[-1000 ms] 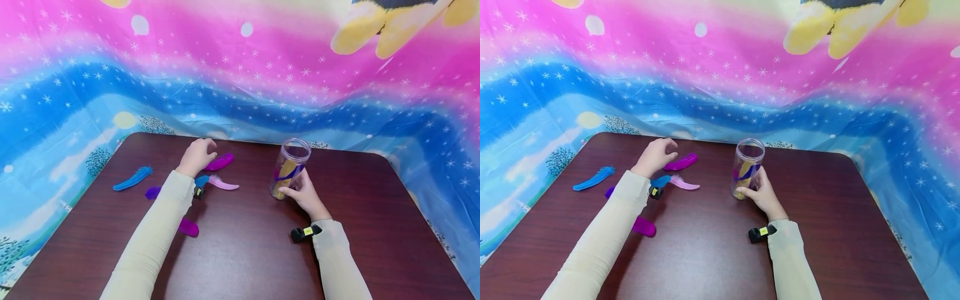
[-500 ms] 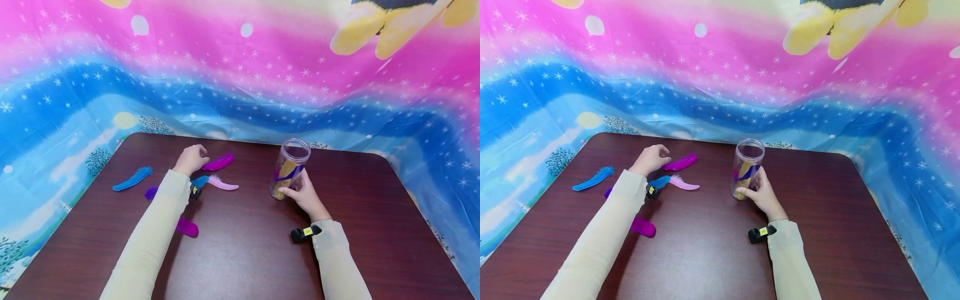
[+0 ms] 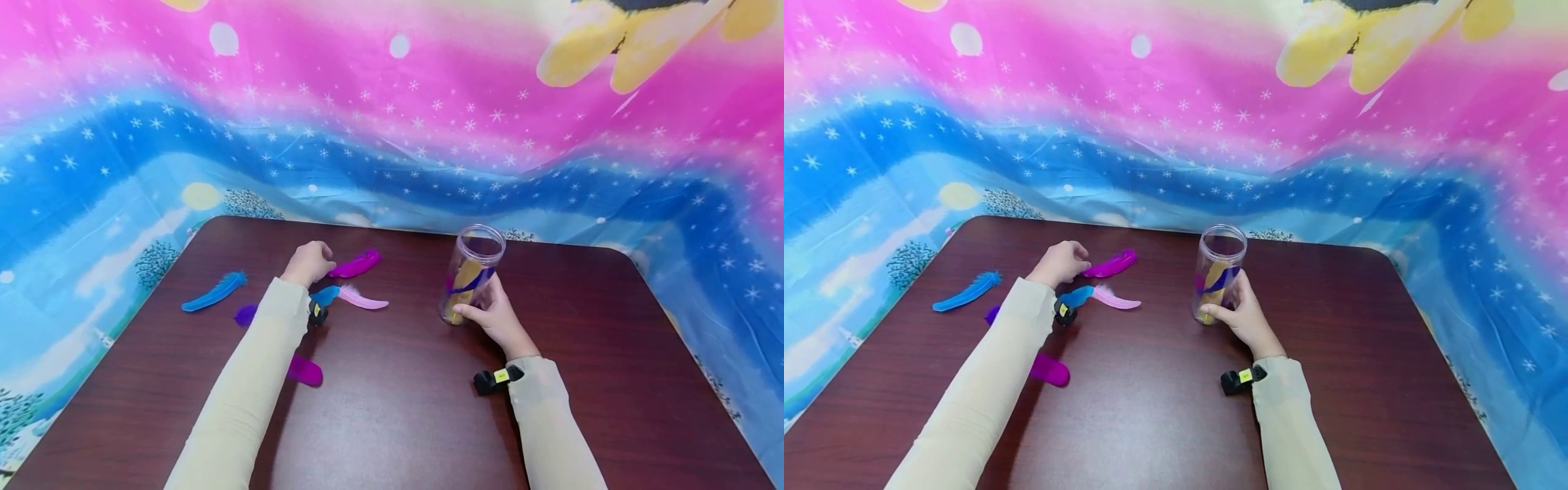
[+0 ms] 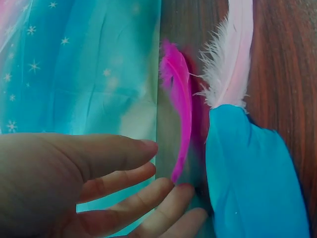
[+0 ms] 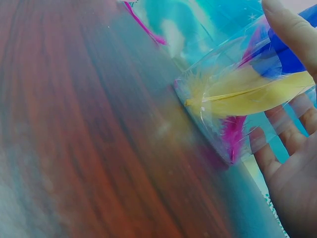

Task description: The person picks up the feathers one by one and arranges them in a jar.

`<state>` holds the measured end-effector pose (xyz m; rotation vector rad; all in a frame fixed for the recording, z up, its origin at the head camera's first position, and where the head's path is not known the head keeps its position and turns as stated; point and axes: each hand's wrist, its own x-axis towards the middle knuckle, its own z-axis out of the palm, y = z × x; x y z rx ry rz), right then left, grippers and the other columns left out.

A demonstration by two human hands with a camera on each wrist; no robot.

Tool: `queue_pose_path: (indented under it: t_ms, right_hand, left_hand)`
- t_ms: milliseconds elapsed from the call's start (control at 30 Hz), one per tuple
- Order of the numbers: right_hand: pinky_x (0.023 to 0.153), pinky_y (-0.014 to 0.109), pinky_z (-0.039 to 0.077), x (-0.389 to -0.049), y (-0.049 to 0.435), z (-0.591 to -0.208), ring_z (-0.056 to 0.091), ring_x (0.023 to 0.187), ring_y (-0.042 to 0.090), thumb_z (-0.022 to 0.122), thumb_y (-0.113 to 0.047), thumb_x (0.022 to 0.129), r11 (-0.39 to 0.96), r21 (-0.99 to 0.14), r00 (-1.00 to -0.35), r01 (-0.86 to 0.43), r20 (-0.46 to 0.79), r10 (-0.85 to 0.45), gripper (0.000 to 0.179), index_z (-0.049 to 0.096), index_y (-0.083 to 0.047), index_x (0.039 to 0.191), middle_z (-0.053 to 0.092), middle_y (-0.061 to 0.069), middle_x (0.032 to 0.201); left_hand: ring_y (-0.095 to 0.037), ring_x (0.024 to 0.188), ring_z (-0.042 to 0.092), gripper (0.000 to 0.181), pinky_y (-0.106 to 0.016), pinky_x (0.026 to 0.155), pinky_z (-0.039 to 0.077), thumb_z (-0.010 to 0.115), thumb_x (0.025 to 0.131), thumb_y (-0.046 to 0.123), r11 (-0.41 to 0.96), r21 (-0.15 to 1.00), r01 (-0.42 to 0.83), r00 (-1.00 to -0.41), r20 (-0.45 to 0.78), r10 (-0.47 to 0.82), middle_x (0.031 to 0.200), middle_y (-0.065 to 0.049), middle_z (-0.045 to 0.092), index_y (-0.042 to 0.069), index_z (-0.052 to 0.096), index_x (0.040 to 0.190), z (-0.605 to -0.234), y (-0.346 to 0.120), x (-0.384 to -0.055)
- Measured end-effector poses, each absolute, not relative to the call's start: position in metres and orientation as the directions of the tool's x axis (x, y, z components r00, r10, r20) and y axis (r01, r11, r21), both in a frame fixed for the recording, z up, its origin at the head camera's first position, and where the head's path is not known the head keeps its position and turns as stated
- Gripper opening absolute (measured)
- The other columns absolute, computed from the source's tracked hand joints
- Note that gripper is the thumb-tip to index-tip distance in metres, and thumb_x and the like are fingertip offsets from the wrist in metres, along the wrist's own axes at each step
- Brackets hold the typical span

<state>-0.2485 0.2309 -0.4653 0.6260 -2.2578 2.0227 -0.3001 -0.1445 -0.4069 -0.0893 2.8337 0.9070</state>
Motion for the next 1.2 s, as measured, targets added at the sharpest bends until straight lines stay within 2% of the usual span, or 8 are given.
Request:
queue_pose_path:
  t_ms: [200,567,833,1067,1200]
  right_hand:
    - [0.1,0.023,0.047,-0.248,0.23,-0.465,0.058,0.122,0.012,0.072,0.013,0.085,0.068,-0.946,-0.92,-0.318,0.291,-0.263,0.083,0.029,-0.007,0.153,0.054,0.013,0.139]
    - [0.101,0.023,0.046,-0.249,0.23,-0.465,0.057,0.123,0.012,0.073,0.012,0.085,0.074,-0.946,-0.921,-0.316,0.287,-0.264,0.084,0.028,-0.008,0.154,0.053,0.012,0.14]
    - [0.1,0.022,0.046,-0.248,0.231,-0.466,0.057,0.122,0.011,0.072,0.012,0.086,0.075,-0.944,-0.919,-0.322,0.292,-0.265,0.083,0.029,-0.008,0.154,0.054,0.011,0.139]
    - [0.101,0.022,0.046,-0.249,0.231,-0.466,0.057,0.123,0.012,0.072,0.013,0.086,0.088,-0.946,-0.922,-0.312,0.28,-0.266,0.084,0.027,-0.007,0.154,0.052,0.018,0.142]
    - [0.102,0.021,0.045,-0.248,0.232,-0.462,0.056,0.127,0.017,0.076,0.007,0.086,0.133,-0.948,-0.934,-0.288,0.248,-0.256,0.084,0.03,-0.009,0.154,0.051,0.019,0.143]
  left_hand:
    - [-0.038,0.109,0.061,0.035,-0.048,0.099,0.05,0.065,0.099,0.015,0.806,0.58,-0.116,-0.982,-0.188,-0.006,0.125,-0.026,0.063,-0.005,0.06,0.127,-0.408,-0.145,-0.302]
    - [-0.027,0.087,0.064,0.032,-0.039,0.085,0.056,0.072,0.094,0.014,0.79,0.594,-0.154,-0.97,-0.243,-0.006,0.11,-0.022,0.065,-0.005,0.062,0.119,-0.411,-0.143,-0.306]
    - [-0.023,0.079,0.067,0.022,-0.037,0.082,0.057,0.073,0.092,0.009,0.777,0.612,-0.147,-0.974,-0.225,-0.007,0.102,-0.02,0.068,-0.004,0.066,0.109,-0.418,-0.145,-0.307]
    - [-0.022,0.076,0.063,0.012,-0.035,0.077,0.055,0.071,0.091,0.005,0.783,0.609,-0.128,-0.975,-0.222,0.013,0.095,-0.017,0.07,-0.004,0.072,0.099,-0.419,-0.146,-0.306]
    - [-0.022,0.076,0.064,0.011,-0.035,0.077,0.056,0.071,0.091,0.004,0.78,0.613,-0.123,-0.976,-0.216,0.016,0.093,-0.017,0.07,-0.005,0.072,0.098,-0.419,-0.146,-0.305]
